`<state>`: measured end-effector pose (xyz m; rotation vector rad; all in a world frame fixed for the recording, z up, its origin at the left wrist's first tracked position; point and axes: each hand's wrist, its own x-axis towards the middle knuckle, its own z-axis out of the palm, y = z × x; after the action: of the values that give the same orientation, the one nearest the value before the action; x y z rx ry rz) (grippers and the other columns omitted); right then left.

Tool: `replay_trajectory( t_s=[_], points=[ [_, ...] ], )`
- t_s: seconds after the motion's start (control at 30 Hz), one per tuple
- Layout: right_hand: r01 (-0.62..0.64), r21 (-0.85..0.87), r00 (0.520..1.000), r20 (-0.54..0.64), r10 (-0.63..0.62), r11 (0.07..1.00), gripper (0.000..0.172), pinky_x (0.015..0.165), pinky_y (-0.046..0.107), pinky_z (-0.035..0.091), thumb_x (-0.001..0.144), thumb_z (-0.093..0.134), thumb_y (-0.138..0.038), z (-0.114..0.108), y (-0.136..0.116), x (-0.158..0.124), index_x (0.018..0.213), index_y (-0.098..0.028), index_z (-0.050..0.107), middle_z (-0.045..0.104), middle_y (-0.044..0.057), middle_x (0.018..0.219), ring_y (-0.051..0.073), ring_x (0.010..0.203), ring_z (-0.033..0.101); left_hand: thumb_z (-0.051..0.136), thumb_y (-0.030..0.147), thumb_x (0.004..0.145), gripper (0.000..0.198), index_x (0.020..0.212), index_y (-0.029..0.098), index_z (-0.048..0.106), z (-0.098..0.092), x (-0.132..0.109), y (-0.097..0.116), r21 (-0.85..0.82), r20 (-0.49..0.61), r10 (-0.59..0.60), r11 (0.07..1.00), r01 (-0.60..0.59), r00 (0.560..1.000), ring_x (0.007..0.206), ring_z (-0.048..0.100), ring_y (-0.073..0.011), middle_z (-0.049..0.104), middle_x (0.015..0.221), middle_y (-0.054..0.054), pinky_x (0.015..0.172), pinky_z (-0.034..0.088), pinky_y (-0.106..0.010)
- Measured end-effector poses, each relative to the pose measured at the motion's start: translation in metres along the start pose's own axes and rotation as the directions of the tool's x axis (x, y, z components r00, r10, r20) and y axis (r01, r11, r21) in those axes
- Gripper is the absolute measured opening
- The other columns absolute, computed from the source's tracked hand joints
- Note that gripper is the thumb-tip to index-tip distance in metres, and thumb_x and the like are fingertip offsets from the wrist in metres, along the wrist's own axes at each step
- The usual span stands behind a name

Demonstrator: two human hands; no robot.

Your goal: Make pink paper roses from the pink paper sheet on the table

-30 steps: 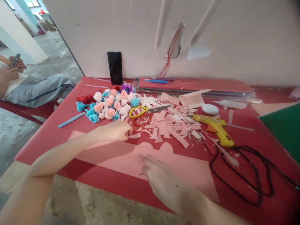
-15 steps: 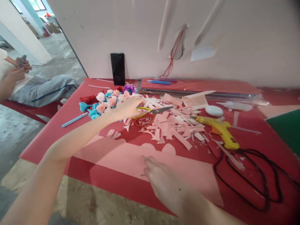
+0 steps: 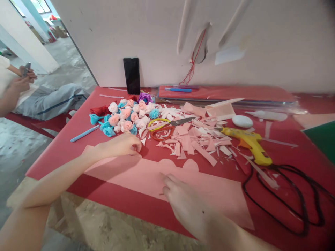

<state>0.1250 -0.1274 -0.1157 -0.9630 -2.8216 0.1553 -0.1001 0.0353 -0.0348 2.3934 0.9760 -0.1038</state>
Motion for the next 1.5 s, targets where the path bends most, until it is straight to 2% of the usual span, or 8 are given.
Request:
replay_trajectory(
  t_s=[0.27, 0.4, 0.6, 0.77, 0.93, 1.07, 1.27, 1.5],
  points=[
    [0.021, -0.121, 0.995, -0.091, -0.032, 0.992, 0.042, 0.102, 0.048, 0.039, 0.065, 0.038, 0.001, -0.013, 0.0, 0.002, 0.094, -0.007, 0.068, 0.062, 0.018, 0.099, 0.033, 0.12, 0.042, 0.061, 0.027, 0.075, 0.015, 0.067, 0.014, 0.064, 0.01, -0.001, -0.003, -0.069, -0.03, -0.045, 0.997, 0.043, 0.999, 0.06, 0.053, -0.0099, 0.062, 0.066, -0.001, 0.06, 0.037, -0.021],
    [0.047, -0.105, 0.997, -0.052, -0.053, 0.993, 0.031, 0.098, 0.049, 0.042, 0.061, 0.046, -0.003, -0.016, 0.003, 0.009, 0.08, -0.009, 0.071, 0.064, 0.018, 0.083, 0.035, 0.111, 0.047, 0.063, 0.027, 0.074, 0.016, 0.066, 0.014, 0.063, 0.016, 0.001, -0.009, -0.081, -0.051, -0.047, 0.996, 0.043, 0.998, 0.06, 0.053, -0.0104, 0.062, 0.066, -0.001, 0.06, 0.037, -0.021],
    [0.052, -0.106, 0.999, 0.007, -0.051, 0.993, 0.026, 0.094, 0.048, 0.044, 0.06, 0.053, -0.007, -0.024, 0.003, 0.01, 0.076, -0.015, 0.071, 0.065, 0.017, 0.088, 0.035, 0.113, 0.045, 0.058, 0.024, 0.076, 0.013, 0.069, 0.014, 0.063, 0.024, -0.001, -0.01, -0.084, -0.113, -0.068, 0.995, 0.059, 0.991, 0.061, 0.055, -0.0111, 0.064, 0.068, -0.002, 0.06, 0.039, -0.021],
    [0.064, -0.149, 0.998, 0.003, -0.064, 0.987, 0.026, 0.091, 0.045, 0.046, 0.054, 0.05, -0.007, -0.028, 0.004, 0.013, 0.065, -0.019, 0.07, 0.065, 0.014, 0.076, 0.033, 0.108, 0.048, 0.049, 0.026, 0.085, 0.019, 0.086, 0.016, 0.065, 0.024, -0.003, -0.012, -0.033, -0.176, -0.016, 0.999, 0.011, 0.984, 0.073, 0.056, -0.0137, 0.066, 0.081, -0.004, 0.068, 0.04, -0.024],
    [0.063, -0.179, 0.998, 0.017, -0.061, 0.982, 0.033, 0.097, 0.044, 0.041, 0.056, 0.048, -0.005, -0.03, 0.002, 0.007, 0.075, -0.019, 0.07, 0.067, 0.013, 0.088, 0.032, 0.115, 0.045, 0.053, 0.029, 0.084, 0.024, 0.103, 0.022, 0.066, 0.025, -0.005, -0.014, 0.067, -0.139, 0.124, 0.991, -0.116, 0.982, 0.086, 0.053, -0.0168, 0.063, 0.09, -0.005, 0.081, 0.033, -0.029],
    [0.047, -0.139, 0.998, -0.028, -0.051, 0.989, 0.034, 0.101, 0.044, 0.037, 0.056, 0.051, -0.005, -0.027, 0.001, 0.006, 0.082, -0.012, 0.07, 0.066, 0.017, 0.092, 0.034, 0.116, 0.045, 0.05, 0.028, 0.086, 0.021, 0.095, 0.024, 0.069, 0.03, -0.007, -0.013, 0.113, -0.115, 0.168, 0.981, -0.155, 0.979, 0.083, 0.051, -0.0156, 0.061, 0.084, -0.004, 0.082, 0.029, -0.03],
    [0.022, -0.034, 0.998, 0.053, -0.02, 0.999, 0.021, 0.094, 0.045, 0.043, 0.062, 0.051, -0.007, -0.019, 0.003, 0.019, 0.071, -0.015, 0.069, 0.067, 0.016, 0.077, 0.033, 0.108, 0.051, 0.049, 0.029, 0.087, 0.022, 0.088, 0.022, 0.069, 0.03, -0.012, -0.007, 0.102, -0.129, 0.17, 0.982, -0.157, 0.977, 0.087, 0.05, -0.0165, 0.063, 0.087, -0.005, 0.081, 0.028, -0.032],
    [0.036, -0.033, 0.999, -0.025, -0.036, 0.999, 0.032, 0.103, 0.046, 0.035, 0.063, 0.049, -0.002, -0.025, 0.002, 0.007, 0.088, -0.009, 0.068, 0.065, 0.019, 0.1, 0.034, 0.122, 0.04, 0.051, 0.025, 0.085, 0.017, 0.083, 0.018, 0.066, 0.025, -0.014, 0.004, -0.01, -0.13, 0.107, 0.994, -0.109, 0.986, 0.094, 0.053, -0.0171, 0.067, 0.094, -0.005, 0.091, 0.029, -0.032]
  ],
)
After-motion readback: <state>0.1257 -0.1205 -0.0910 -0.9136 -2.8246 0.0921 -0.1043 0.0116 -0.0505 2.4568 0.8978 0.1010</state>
